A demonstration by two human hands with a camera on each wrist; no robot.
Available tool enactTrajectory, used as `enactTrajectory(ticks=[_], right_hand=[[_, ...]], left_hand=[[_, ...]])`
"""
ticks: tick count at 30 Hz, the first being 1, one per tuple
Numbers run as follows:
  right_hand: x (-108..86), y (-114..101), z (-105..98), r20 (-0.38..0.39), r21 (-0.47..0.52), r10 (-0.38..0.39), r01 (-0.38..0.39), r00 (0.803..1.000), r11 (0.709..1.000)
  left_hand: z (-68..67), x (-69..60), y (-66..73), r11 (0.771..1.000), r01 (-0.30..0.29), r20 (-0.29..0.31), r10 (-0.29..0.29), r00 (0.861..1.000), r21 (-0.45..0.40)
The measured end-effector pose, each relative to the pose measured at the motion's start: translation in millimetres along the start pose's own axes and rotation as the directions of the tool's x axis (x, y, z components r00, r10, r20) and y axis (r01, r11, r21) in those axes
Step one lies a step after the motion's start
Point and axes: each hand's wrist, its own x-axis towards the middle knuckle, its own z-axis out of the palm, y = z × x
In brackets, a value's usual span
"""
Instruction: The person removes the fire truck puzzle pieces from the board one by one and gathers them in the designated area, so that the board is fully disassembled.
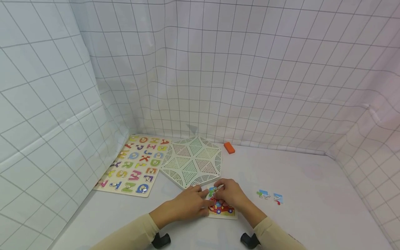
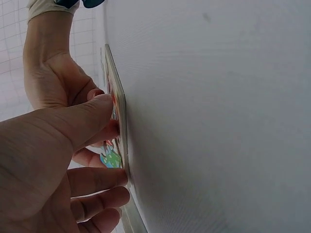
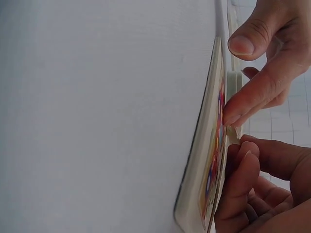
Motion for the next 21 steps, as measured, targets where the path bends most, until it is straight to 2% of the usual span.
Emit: enactTrajectory(ticks=[7, 12, 21], right_hand=[[-4.5, 6.7, -20.9, -0.060, 0.044, 0.001, 0.002, 0.998, 0.999], [-11.4, 12.8, -49.6, -0.103, 0.075, 0.000, 0.008, 0.995, 0.997], [-19.0, 31.2, -102.5, -0.172, 0.054, 0.013, -0.004, 0.985, 0.999]], left_hand=[[-1.9, -1.7, 1.4, 0.999, 0.018, 0.014, -0.017, 1.000, -0.045], [-2.1, -1.0, 1.5, 0.998, 0.032, 0.034, -0.030, 0.999, -0.060], [-5.0, -2.3, 1.7, 0.996, 0.033, 0.046, -0.029, 0.999, -0.081]])
